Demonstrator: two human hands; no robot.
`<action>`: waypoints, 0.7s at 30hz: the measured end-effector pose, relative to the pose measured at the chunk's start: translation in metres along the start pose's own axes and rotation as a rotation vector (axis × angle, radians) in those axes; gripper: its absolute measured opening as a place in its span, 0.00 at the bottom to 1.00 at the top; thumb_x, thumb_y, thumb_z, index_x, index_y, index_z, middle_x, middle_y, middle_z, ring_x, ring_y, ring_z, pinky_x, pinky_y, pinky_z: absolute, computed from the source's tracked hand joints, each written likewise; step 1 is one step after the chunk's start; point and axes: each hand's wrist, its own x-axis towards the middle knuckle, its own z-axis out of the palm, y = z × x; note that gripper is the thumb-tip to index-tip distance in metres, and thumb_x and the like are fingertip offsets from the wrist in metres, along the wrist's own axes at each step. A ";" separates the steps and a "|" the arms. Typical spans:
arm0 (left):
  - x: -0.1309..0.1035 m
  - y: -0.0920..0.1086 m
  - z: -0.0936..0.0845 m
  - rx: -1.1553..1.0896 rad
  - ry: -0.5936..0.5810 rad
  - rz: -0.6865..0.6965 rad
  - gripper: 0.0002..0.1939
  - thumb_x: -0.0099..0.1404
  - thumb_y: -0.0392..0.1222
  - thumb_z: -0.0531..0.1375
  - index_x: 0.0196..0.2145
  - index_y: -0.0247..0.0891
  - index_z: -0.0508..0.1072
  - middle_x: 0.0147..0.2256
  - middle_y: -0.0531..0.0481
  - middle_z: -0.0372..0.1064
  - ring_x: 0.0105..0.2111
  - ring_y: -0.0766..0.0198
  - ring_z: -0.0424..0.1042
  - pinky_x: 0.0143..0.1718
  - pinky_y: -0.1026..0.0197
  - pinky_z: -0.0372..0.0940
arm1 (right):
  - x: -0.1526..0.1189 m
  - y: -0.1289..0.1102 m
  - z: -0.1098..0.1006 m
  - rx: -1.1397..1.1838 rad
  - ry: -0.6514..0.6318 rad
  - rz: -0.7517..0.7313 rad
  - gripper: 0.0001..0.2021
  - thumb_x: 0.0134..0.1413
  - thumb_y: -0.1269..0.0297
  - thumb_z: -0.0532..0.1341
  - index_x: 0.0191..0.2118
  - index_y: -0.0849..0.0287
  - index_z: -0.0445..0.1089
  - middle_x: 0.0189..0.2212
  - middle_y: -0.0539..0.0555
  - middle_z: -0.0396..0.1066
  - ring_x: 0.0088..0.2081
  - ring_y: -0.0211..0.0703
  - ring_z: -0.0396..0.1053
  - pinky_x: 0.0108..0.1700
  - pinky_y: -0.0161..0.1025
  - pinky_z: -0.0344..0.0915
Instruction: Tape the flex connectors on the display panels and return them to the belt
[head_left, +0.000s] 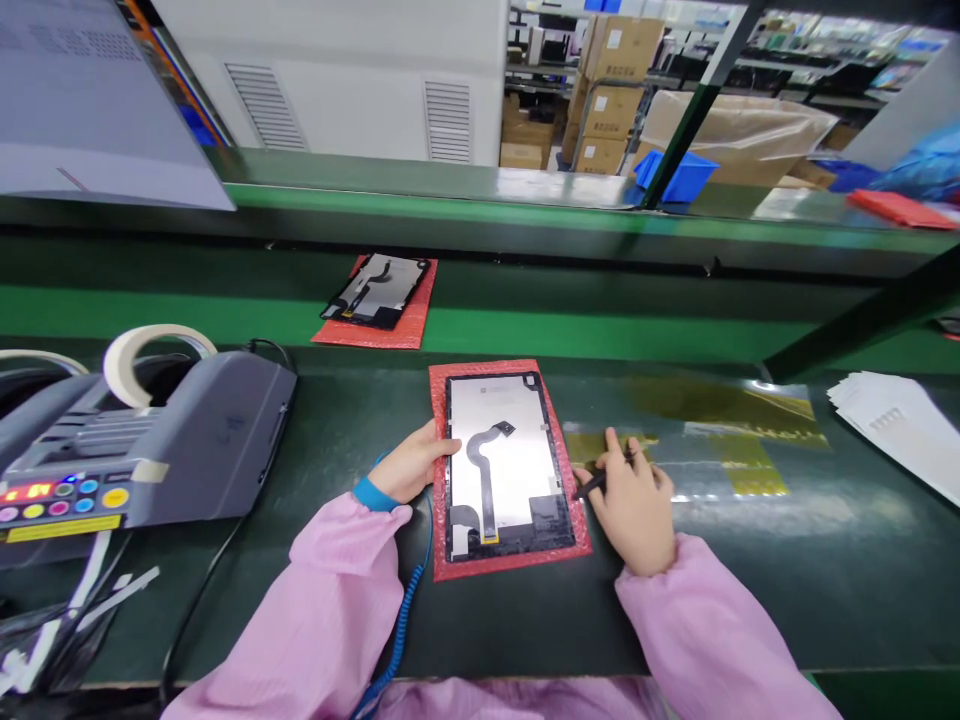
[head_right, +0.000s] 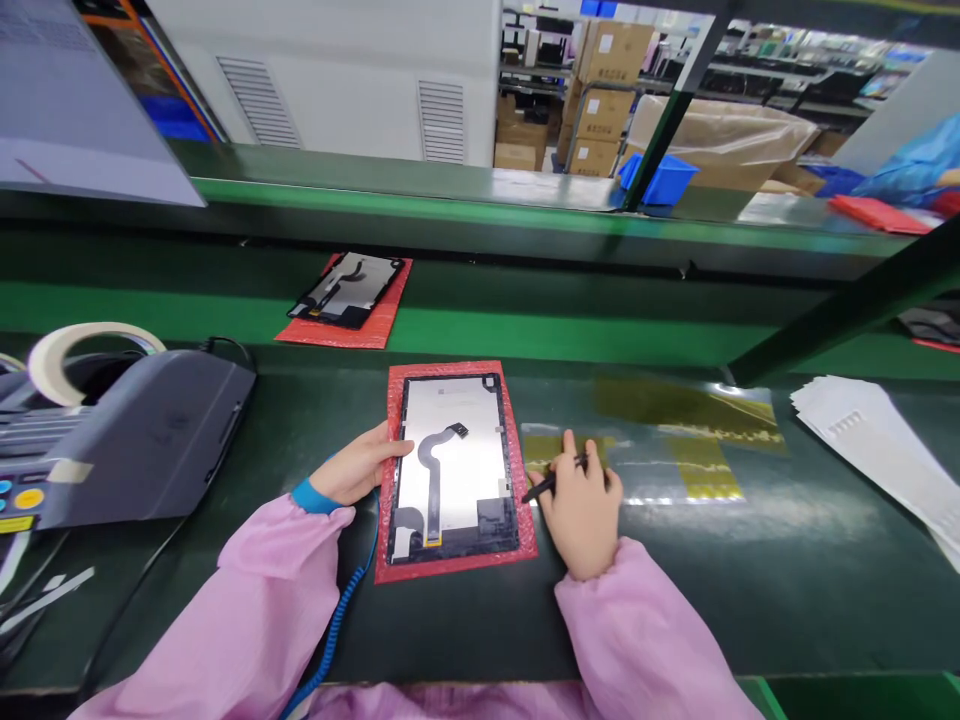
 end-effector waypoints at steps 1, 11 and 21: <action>-0.001 -0.001 0.000 0.018 0.000 0.006 0.32 0.52 0.38 0.71 0.55 0.36 0.70 0.45 0.41 0.79 0.38 0.51 0.81 0.42 0.51 0.75 | 0.004 -0.010 0.000 0.006 -0.013 -0.018 0.09 0.64 0.59 0.54 0.41 0.56 0.69 0.58 0.66 0.71 0.66 0.70 0.57 0.56 0.64 0.56; -0.014 -0.035 -0.004 0.301 0.279 0.315 0.35 0.63 0.48 0.65 0.63 0.36 0.59 0.64 0.36 0.60 0.66 0.43 0.58 0.68 0.40 0.51 | 0.020 0.040 -0.014 0.920 0.106 0.173 0.17 0.68 0.45 0.51 0.39 0.53 0.64 0.39 0.58 0.80 0.33 0.46 0.75 0.37 0.43 0.68; -0.050 -0.072 0.038 1.311 0.334 0.808 0.36 0.74 0.38 0.53 0.73 0.42 0.40 0.73 0.31 0.35 0.73 0.35 0.26 0.64 0.26 0.52 | 0.027 0.063 -0.023 1.100 0.045 0.411 0.22 0.53 0.42 0.68 0.33 0.54 0.60 0.24 0.49 0.74 0.18 0.33 0.62 0.18 0.31 0.55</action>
